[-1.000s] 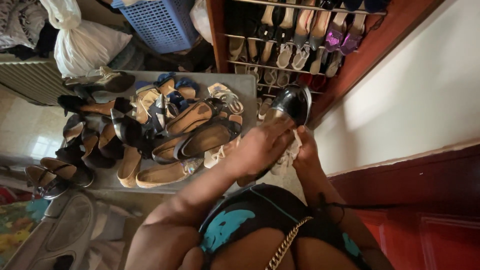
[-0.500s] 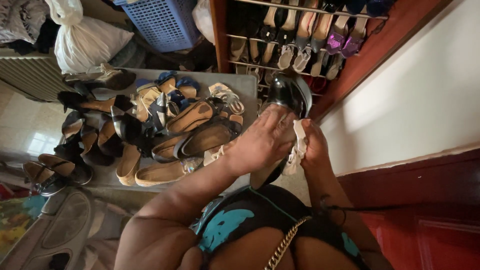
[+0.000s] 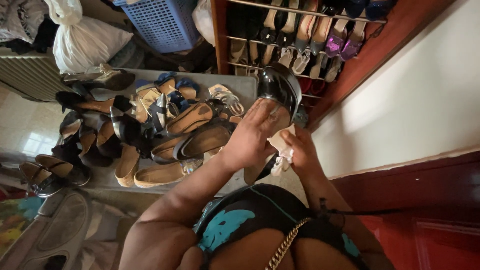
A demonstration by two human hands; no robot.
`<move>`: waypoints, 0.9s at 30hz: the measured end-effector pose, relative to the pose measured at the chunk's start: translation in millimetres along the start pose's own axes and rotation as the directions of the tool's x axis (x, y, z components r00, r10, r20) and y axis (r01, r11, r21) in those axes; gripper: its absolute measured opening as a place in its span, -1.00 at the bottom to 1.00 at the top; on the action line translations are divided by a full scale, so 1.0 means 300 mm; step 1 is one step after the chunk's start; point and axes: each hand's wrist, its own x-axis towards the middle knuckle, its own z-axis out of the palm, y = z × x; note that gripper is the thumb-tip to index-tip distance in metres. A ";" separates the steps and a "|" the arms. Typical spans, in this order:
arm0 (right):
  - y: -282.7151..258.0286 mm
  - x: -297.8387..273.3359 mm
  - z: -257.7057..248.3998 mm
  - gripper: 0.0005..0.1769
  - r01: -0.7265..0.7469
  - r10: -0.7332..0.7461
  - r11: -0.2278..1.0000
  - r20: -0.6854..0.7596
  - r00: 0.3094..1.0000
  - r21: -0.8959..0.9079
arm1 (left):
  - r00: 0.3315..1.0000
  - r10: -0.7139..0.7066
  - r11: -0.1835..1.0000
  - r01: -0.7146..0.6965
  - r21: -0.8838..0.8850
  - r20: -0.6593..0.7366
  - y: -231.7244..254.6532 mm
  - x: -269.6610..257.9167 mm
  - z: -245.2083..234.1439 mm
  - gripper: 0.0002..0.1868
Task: Cleaning and wiping down various pairs of high-heeled shoes and flats.
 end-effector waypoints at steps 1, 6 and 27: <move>-0.008 -0.004 0.017 -0.60 0.006 -0.007 1.000 0.025 1.000 0.028 | 1.000 -0.011 1.000 0.011 0.012 0.019 -0.001 0.000 -0.003 -0.10; 0.028 0.013 0.001 -0.59 -0.043 0.034 0.996 0.108 0.994 0.079 | 0.999 -0.037 0.998 0.036 0.059 0.020 -0.016 -0.019 0.033 -0.02; -0.106 -0.070 0.024 -0.69 0.148 -0.132 0.976 0.111 0.985 -0.159 | 0.983 -0.180 0.982 0.181 -0.048 0.024 -0.061 -0.052 0.037 -0.02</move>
